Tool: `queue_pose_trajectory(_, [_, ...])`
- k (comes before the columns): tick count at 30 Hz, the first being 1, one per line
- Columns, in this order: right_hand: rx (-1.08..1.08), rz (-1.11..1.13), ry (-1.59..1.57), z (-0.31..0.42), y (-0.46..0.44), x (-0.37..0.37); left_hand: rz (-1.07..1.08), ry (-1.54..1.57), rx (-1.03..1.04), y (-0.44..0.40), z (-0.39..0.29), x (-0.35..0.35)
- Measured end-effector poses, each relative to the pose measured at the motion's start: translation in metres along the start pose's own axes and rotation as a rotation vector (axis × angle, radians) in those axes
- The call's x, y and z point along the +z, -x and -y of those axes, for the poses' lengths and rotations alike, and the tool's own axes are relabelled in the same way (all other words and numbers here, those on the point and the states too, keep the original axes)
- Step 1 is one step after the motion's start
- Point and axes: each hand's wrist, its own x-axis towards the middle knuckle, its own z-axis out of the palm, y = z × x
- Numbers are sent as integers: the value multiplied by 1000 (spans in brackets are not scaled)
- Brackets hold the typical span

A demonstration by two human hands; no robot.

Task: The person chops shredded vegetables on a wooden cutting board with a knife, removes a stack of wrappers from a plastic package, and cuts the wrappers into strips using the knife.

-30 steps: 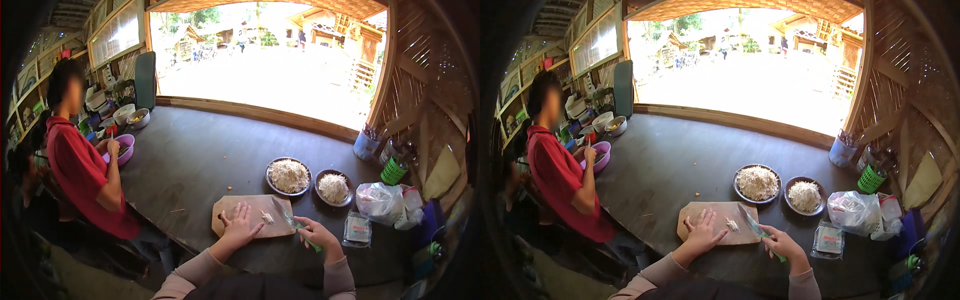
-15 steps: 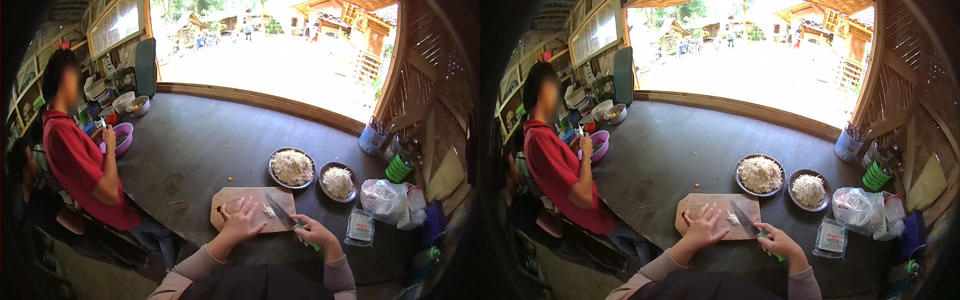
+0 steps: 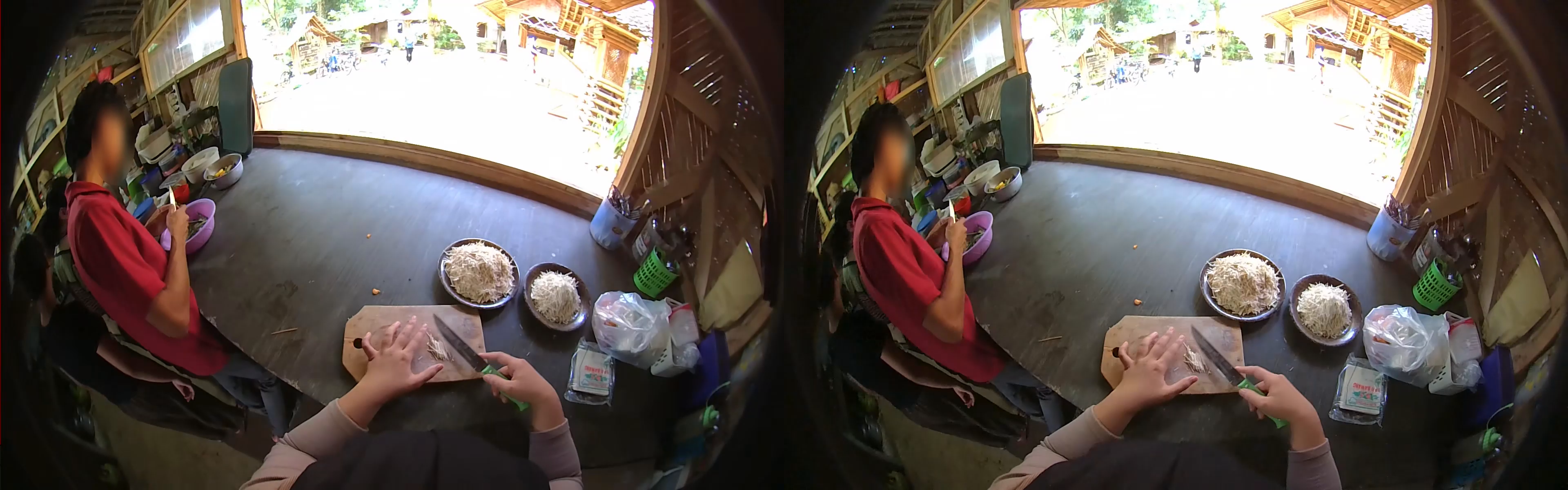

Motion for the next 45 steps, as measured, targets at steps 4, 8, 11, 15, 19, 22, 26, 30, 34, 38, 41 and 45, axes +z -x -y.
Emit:
queue_pose_trajectory(4, [5,-58,-15,-8,1,-8,24,-22,5,-3,-1,1])
queue_pose_trajectory(8, [24,11,63,0,5,-6,93,33,46,-4,-2,-4])
queue_pose_trajectory(11, [5,16,48,-2,6,-8,-76,181,19,-1,2,-2])
queue_pose_trajectory(15, [32,-30,80,-3,7,-11,-80,198,-38,6,11,-12])
queue_pose_trajectory(19, [19,26,80,-2,7,-7,-56,249,-1,6,12,-19])
queue_pose_trajectory(22, [-16,7,87,-3,9,-7,-63,249,60,6,11,-19])
queue_pose_trajectory(26, [1,99,4,8,21,-5,-318,423,-14,4,10,-35])
queue_pose_trajectory(30, [-4,227,1,16,22,7,-476,457,19,3,21,-31])
queue_pose_trajectory(34, [56,87,22,12,20,6,-467,442,62,3,16,-32])
queue_pose_trajectory(38, [-4,151,41,9,20,8,-471,482,103,2,19,-28])
queue_pose_trajectory(41, [-28,206,66,8,18,11,-496,525,110,2,21,-27])
queue_pose_trajectory(45, [-41,70,110,7,18,8,-491,509,103,2,22,-24])
